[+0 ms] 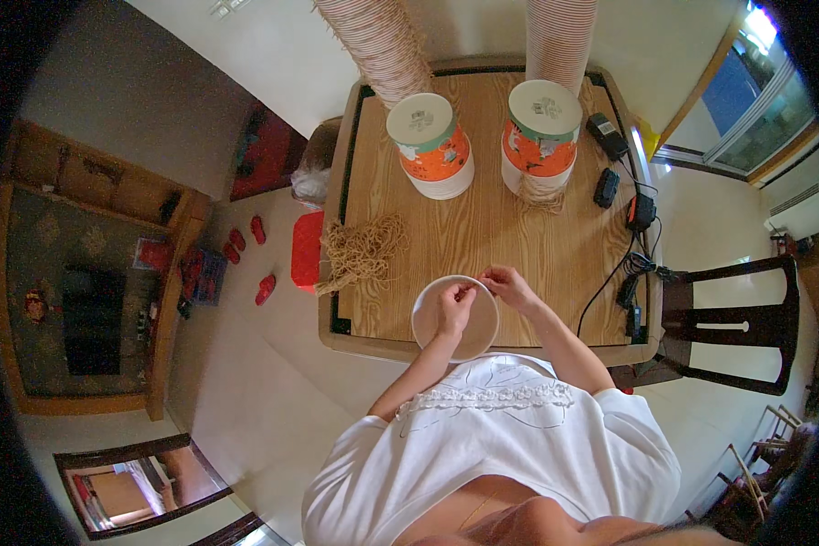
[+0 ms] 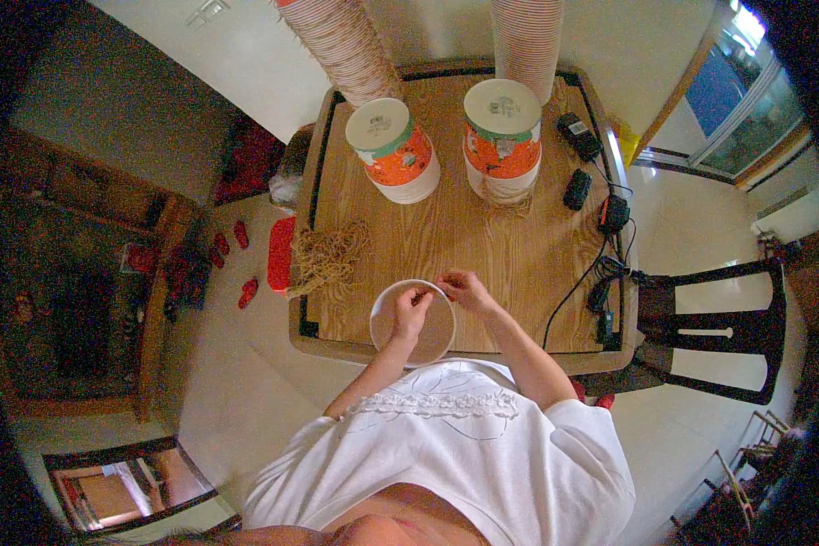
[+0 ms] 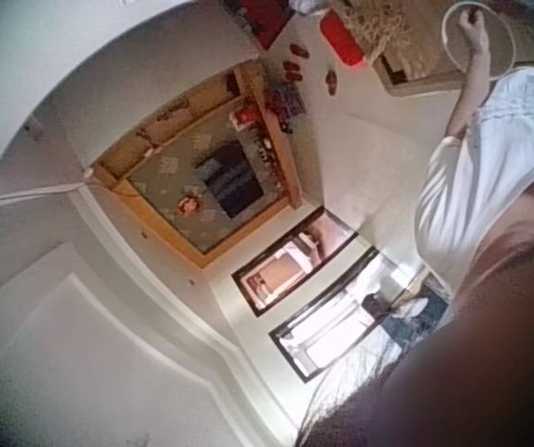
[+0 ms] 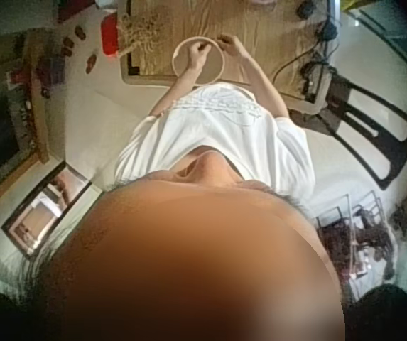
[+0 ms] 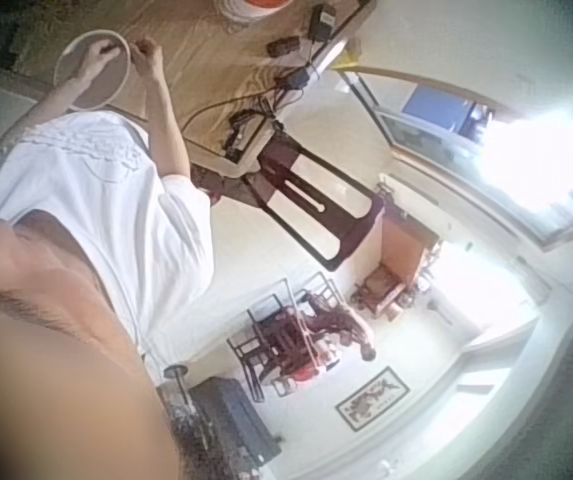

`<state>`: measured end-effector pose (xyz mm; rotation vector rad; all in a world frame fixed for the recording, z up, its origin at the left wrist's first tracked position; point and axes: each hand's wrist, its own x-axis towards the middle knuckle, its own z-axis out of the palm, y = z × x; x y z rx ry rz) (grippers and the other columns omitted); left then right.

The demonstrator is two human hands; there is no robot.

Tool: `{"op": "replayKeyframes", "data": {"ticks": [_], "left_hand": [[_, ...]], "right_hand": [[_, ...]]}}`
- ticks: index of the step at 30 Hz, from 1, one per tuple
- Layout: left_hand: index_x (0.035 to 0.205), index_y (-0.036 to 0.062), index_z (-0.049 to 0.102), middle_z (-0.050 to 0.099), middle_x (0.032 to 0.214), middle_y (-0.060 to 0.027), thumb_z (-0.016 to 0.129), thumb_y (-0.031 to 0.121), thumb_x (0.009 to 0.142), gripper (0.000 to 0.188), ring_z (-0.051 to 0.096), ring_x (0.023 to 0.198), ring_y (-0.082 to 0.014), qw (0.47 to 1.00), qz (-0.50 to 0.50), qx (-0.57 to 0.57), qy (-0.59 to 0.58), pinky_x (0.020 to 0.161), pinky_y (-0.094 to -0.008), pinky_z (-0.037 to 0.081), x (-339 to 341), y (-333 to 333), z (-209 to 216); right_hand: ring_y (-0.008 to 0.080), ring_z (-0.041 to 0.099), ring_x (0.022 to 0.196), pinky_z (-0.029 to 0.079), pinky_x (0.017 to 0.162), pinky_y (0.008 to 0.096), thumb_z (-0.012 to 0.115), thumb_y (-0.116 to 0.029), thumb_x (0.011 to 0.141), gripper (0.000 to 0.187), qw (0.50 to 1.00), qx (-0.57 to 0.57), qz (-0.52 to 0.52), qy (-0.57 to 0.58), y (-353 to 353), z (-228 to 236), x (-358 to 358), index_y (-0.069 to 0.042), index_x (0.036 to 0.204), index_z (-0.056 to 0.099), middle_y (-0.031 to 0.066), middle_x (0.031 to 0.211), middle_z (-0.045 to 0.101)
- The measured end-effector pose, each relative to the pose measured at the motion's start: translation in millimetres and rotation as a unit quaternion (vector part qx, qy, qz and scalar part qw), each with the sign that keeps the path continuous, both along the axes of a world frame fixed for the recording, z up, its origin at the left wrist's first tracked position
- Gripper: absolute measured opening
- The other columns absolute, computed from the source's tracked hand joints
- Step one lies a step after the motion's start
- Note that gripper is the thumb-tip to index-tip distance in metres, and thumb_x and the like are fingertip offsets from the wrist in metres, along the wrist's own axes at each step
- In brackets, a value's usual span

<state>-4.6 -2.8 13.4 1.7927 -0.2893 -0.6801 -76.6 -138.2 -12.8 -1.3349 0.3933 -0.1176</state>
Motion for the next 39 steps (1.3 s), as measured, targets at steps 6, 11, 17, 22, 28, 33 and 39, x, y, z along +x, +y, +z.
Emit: {"op": "replayKeyframes", "data": {"ticks": [6, 11, 17, 22, 28, 33, 39], "left_hand": [[0.095, 0.0072, 0.059, 0.048, 0.106, -0.0111, 0.064, 0.004, 0.07, 0.026, 0.058, 0.079, -0.028, 0.877, -0.122, 0.081, -0.458, 0.069, -0.0377, 0.048, 6.4, -4.8, 56.3], [0.091, 0.0073, 0.06, 0.054, 0.098, -0.0094, 0.062, 0.012, 0.074, 0.017, 0.058, 0.082, -0.0301, 0.871, -0.245, 0.167, -0.392, 0.068, -0.0394, 0.048, 42.9, -12.6, 53.2], [0.073, 0.0058, 0.06, 0.059, 0.073, -0.0098, 0.066, 0.016, 0.07, 0.012, 0.059, 0.072, -0.0298, 0.854, -0.244, 0.154, -0.432, 0.059, -0.0398, 0.046, 45.5, -18.8, 46.4], [0.089, 0.003, 0.064, 0.064, 0.077, -0.0077, 0.063, 0.019, 0.079, 0.019, 0.059, 0.067, -0.0161, 0.963, -0.188, 0.133, -0.137, 0.061, -0.0303, 0.046, 50.7, -6.2, 2.6], [0.093, 0.0022, 0.064, 0.064, 0.084, -0.0032, 0.062, 0.021, 0.081, 0.022, 0.059, 0.072, -0.0131, 0.973, -0.144, -0.046, 0.176, 0.062, -0.0272, 0.047, 45.2, -9.0, 14.2], [0.09, 0.002, 0.064, 0.063, 0.084, -0.004, 0.062, 0.013, 0.081, 0.015, 0.058, 0.074, -0.0124, 0.955, -0.11, -0.094, 0.259, 0.066, -0.0255, 0.048, 43.5, -14.5, 11.6], [0.09, 0.0019, 0.064, 0.064, 0.083, -0.0032, 0.06, 0.013, 0.082, 0.014, 0.058, 0.074, -0.0117, 0.972, -0.09, -0.075, 0.205, 0.066, -0.0256, 0.047, 42.9, -15.2, -8.7]], "right_hand": [[0.0092, 0.047, 0.065, 0.041, 0.057, 0.0251, 0.056, -0.016, 0.086, 0.014, 0.997, -0.033, -0.074, 0.0, 3.8, 4.7, 1.4, -0.002, 0.085, 0.06, -0.0014, 0.07, 0.055], [0.0165, 0.054, 0.064, 0.044, 0.058, 0.031, 0.057, -0.016, 0.083, 0.014, 0.976, -0.211, -0.041, 0.034, -6.9, 24.5, 15.1, -0.002, 0.086, 0.06, 0.0073, 0.071, 0.059], [0.0349, 0.058, 0.075, 0.045, 0.064, 0.0402, 0.057, -0.021, 0.079, 0.017, 0.929, -0.369, -0.006, 0.017, -21.5, 53.2, 23.1, -0.004, 0.085, 0.059, 0.0177, 0.078, 0.059], [0.0275, 0.058, 0.067, 0.045, 0.061, 0.0347, 0.059, -0.014, 0.078, 0.014, 0.926, -0.374, 0.054, 0.017, -21.0, 53.3, 24.3, -0.001, 0.083, 0.058, 0.0152, 0.074, 0.06], [0.0251, 0.057, 0.066, 0.045, 0.061, 0.0356, 0.058, -0.015, 0.079, 0.015, 0.949, -0.312, 0.042, -0.006, -22.7, 49.4, 25.9, -0.001, 0.084, 0.058, 0.0153, 0.075, 0.06], [0.0249, 0.055, 0.064, 0.044, 0.061, 0.0376, 0.057, -0.018, 0.081, 0.019, 0.945, -0.324, 0.046, 0.023, -22.5, 41.6, 34.9, 0.0, 0.084, 0.058, 0.016, 0.075, 0.061], [0.0122, 0.056, 0.066, 0.047, 0.06, 0.0281, 0.057, -0.013, 0.081, 0.017, 0.974, -0.21, -0.051, 0.067, -17.7, 36.1, 38.4, 0.001, 0.088, 0.062, 0.0081, 0.074, 0.062]]}}
